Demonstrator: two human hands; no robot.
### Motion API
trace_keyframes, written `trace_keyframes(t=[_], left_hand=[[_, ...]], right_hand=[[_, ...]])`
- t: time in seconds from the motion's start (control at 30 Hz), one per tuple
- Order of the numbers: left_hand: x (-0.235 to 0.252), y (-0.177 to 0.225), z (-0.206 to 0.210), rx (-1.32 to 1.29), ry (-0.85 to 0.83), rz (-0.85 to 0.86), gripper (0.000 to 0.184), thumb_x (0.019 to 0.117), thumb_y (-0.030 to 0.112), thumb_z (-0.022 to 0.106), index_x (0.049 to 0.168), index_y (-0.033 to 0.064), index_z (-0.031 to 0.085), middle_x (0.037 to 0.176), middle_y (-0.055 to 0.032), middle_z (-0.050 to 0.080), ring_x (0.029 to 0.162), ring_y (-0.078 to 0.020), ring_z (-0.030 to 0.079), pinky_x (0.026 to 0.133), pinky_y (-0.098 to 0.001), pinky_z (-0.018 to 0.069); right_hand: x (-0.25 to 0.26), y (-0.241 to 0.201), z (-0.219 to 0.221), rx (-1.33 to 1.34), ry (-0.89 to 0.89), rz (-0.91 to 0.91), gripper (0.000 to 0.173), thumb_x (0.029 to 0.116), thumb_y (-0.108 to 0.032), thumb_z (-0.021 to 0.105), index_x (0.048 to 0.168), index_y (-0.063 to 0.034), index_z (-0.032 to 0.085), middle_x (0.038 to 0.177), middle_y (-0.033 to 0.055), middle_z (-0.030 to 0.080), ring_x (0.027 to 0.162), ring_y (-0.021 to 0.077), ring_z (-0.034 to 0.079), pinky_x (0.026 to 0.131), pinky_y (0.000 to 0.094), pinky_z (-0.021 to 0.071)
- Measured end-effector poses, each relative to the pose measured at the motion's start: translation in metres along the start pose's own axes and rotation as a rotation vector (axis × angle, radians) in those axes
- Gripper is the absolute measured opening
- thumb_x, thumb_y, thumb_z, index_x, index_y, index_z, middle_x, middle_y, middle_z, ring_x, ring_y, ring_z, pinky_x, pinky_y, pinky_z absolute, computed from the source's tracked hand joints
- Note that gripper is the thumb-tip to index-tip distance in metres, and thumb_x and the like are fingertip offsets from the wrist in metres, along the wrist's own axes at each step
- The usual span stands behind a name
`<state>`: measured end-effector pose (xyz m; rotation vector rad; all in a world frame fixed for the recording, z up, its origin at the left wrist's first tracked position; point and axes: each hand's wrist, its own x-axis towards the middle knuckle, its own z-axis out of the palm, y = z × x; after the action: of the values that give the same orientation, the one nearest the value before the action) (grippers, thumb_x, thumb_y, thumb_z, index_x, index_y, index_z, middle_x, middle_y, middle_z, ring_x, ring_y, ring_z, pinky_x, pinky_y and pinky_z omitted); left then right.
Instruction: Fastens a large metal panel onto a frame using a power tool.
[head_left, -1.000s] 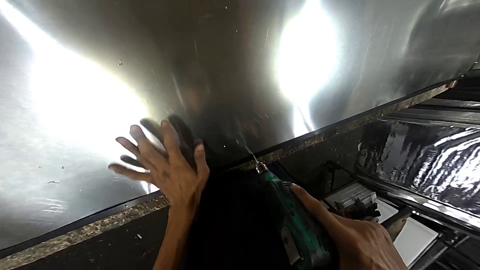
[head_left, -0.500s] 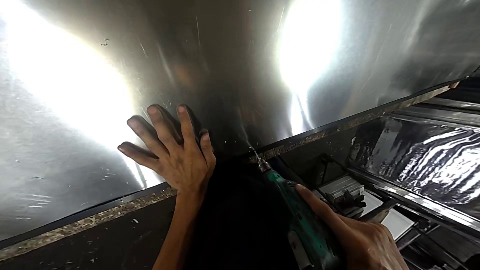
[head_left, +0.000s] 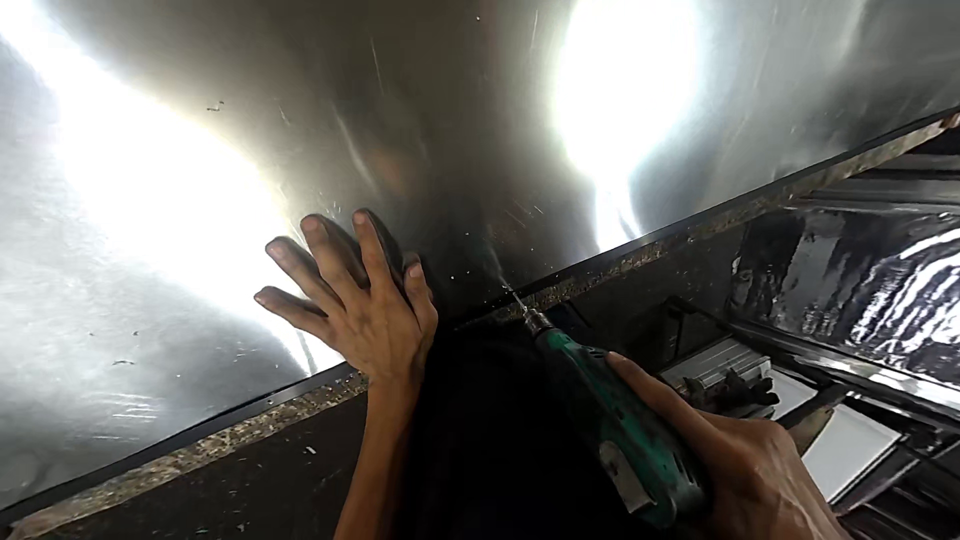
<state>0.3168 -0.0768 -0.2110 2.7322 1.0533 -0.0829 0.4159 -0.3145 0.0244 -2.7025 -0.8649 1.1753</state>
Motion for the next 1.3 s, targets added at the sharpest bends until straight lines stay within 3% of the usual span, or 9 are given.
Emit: trace_keyframes(t=[0.17, 0.6, 1.1, 1.23, 1.3], left_hand=[[-0.001, -0.001, -0.001, 0.01, -0.009, 0.004, 0.067, 0.1021, 0.06, 0.027, 0.163, 0.032, 0.027, 0.17, -0.0134, 0.021, 0.158, -0.0396, 0.008, 0.118, -0.0723, -0.0001], [-0.002, 0.001, -0.002, -0.005, 0.008, 0.005, 0.066, 0.1009, 0.06, 0.03, 0.161, 0.0316, 0.033, 0.168, -0.0142, 0.025, 0.156, -0.0414, 0.012, 0.118, -0.0715, 0.002], [-0.002, 0.001, 0.0, -0.016, 0.019, -0.009, 0.063, 0.1027, 0.055, 0.03, 0.161, 0.0321, 0.032, 0.169, -0.0111, 0.026, 0.157, -0.0381, 0.011, 0.119, -0.0689, 0.0013], [-0.004, 0.0, -0.001, -0.031, -0.015, 0.003, 0.063, 0.1047, 0.054, 0.029, 0.163, 0.0318, 0.027, 0.171, -0.0093, 0.02, 0.158, -0.0368, 0.005, 0.12, -0.0689, -0.0012], [-0.003, 0.0, 0.0, -0.031, 0.015, -0.001, 0.062, 0.104, 0.055, 0.029, 0.162, 0.0325, 0.031, 0.17, -0.0103, 0.023, 0.158, -0.0364, 0.009, 0.12, -0.068, -0.0002]], right_hand=[[-0.005, 0.004, 0.01, -0.016, 0.059, -0.031, 0.075, 0.0833, -0.051, 0.06, 0.153, -0.0253, 0.05, 0.063, 0.0016, 0.06, 0.045, 0.0191, 0.053, 0.038, 0.0392, 0.0382], [-0.01, 0.008, 0.02, -0.02, 0.112, -0.042, 0.076, 0.0822, -0.052, 0.058, 0.154, -0.0283, 0.048, 0.064, 0.0004, 0.06, 0.046, 0.0181, 0.054, 0.038, 0.038, 0.038], [-0.01, 0.01, 0.022, -0.038, 0.108, -0.063, 0.07, 0.0861, -0.047, 0.056, 0.154, -0.0304, 0.048, 0.064, 0.0, 0.057, 0.046, 0.0189, 0.052, 0.038, 0.0387, 0.0372], [-0.009, 0.011, 0.02, -0.043, 0.094, -0.062, 0.073, 0.0837, -0.046, 0.057, 0.154, -0.0307, 0.047, 0.064, 0.0001, 0.057, 0.045, 0.02, 0.052, 0.037, 0.0395, 0.0373], [-0.009, 0.011, 0.021, -0.045, 0.094, -0.062, 0.074, 0.0836, -0.048, 0.058, 0.154, -0.0306, 0.047, 0.065, 0.0001, 0.058, 0.046, 0.0197, 0.053, 0.037, 0.0393, 0.038]])
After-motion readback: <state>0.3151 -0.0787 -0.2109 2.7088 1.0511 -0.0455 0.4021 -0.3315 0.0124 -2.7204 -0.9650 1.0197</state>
